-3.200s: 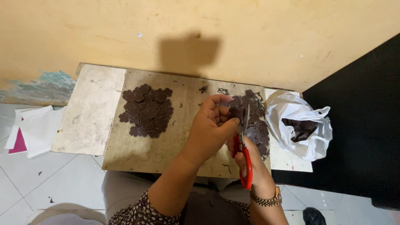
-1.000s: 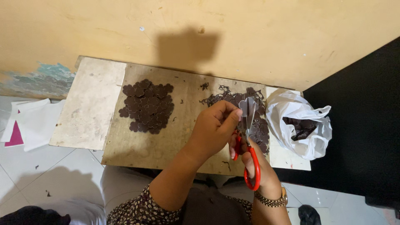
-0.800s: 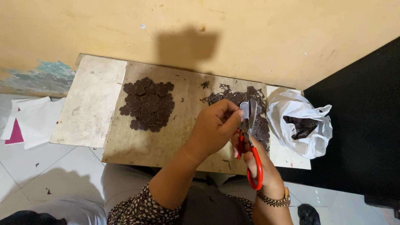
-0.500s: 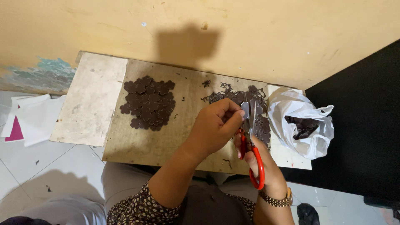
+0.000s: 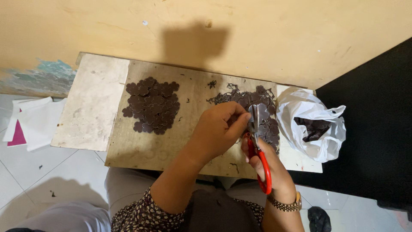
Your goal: The person sits on the floor and uses red-handled scissors to trim dark brown flower-shaped cutouts on a low wooden table. They pick up each piece, trim the edges, and place the finished cutouts into a growing pile on the left side of the table.
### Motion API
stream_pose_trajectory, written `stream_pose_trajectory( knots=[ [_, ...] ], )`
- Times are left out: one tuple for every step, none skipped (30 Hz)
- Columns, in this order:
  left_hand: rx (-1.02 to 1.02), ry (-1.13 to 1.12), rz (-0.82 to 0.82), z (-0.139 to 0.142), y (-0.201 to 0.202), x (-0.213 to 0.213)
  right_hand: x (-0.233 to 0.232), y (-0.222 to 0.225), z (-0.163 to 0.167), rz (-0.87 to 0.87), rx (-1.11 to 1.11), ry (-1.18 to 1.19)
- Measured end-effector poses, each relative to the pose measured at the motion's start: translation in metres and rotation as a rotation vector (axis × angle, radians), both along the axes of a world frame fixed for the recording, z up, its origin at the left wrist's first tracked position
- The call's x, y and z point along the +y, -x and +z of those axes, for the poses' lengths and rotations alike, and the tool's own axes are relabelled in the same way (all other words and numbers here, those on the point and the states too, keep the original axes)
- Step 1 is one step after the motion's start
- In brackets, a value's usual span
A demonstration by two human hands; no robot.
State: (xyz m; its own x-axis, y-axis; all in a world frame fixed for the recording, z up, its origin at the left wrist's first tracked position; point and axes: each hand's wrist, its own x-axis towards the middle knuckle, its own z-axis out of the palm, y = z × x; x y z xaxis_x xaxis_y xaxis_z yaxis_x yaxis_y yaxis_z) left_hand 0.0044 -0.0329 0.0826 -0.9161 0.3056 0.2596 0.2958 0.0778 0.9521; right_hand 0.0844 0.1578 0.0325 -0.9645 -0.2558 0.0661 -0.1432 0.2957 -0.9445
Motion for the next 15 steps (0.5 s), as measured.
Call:
stream_pose_trajectory(
  knots=[
    [0.015,0.023,0.007,-0.0001,0.0006,0.0002,0.0002,-0.0008,-0.0006,0.001,-0.003,0.015],
    [0.031,0.047,0.015,-0.0004,0.0006,0.0006,0.0,-0.0016,-0.0009,0.003,-0.006,0.03],
    [0.034,0.043,0.011,-0.0008,0.0,0.0008,-0.0005,-0.002,-0.0011,0.007,-0.009,0.044],
    [0.036,0.039,0.008,-0.0013,-0.0005,0.0009,-0.0013,-0.002,-0.0011,0.01,-0.012,0.047],
    [0.038,0.035,0.004,-0.0019,-0.0011,0.0011,-0.0022,-0.0021,-0.0009,0.012,-0.015,0.05],
    [0.053,0.031,0.012,-0.0025,-0.0016,0.0018,-0.0029,-0.0021,-0.0005,0.016,-0.018,0.052],
    [0.069,0.028,0.02,-0.0029,-0.002,0.0028,-0.0035,-0.0023,0.0002,0.023,-0.027,0.061],
    [0.085,0.025,0.027,-0.0035,-0.002,0.0035,-0.0039,-0.0023,0.0008,0.029,-0.036,0.071],
    [0.086,0.032,0.028,-0.0041,-0.0021,0.0037,-0.0044,-0.0026,0.0013,0.035,-0.045,0.08],
    [0.087,0.039,0.028,-0.0048,-0.002,0.004,-0.0049,-0.0026,0.0015,0.034,-0.047,0.087],
    [0.088,0.046,0.028,-0.0055,-0.0021,0.0043,-0.0056,-0.0025,0.0013,0.033,-0.05,0.094],
    [0.083,0.051,0.027,-0.0063,-0.0016,0.0047,-0.0059,-0.0022,0.0012,0.033,-0.053,0.101],
    [0.079,0.055,0.026,-0.0071,-0.0012,0.0048,-0.0061,-0.0021,0.001,0.031,-0.057,0.104],
    [0.074,0.061,0.027,-0.008,-0.0009,0.0048,-0.0065,-0.0021,0.0006,0.03,-0.06,0.107],
    [0.094,0.049,0.031,-0.0089,-0.001,0.005,-0.007,-0.0024,0.0,0.028,-0.064,0.11]
  ],
)
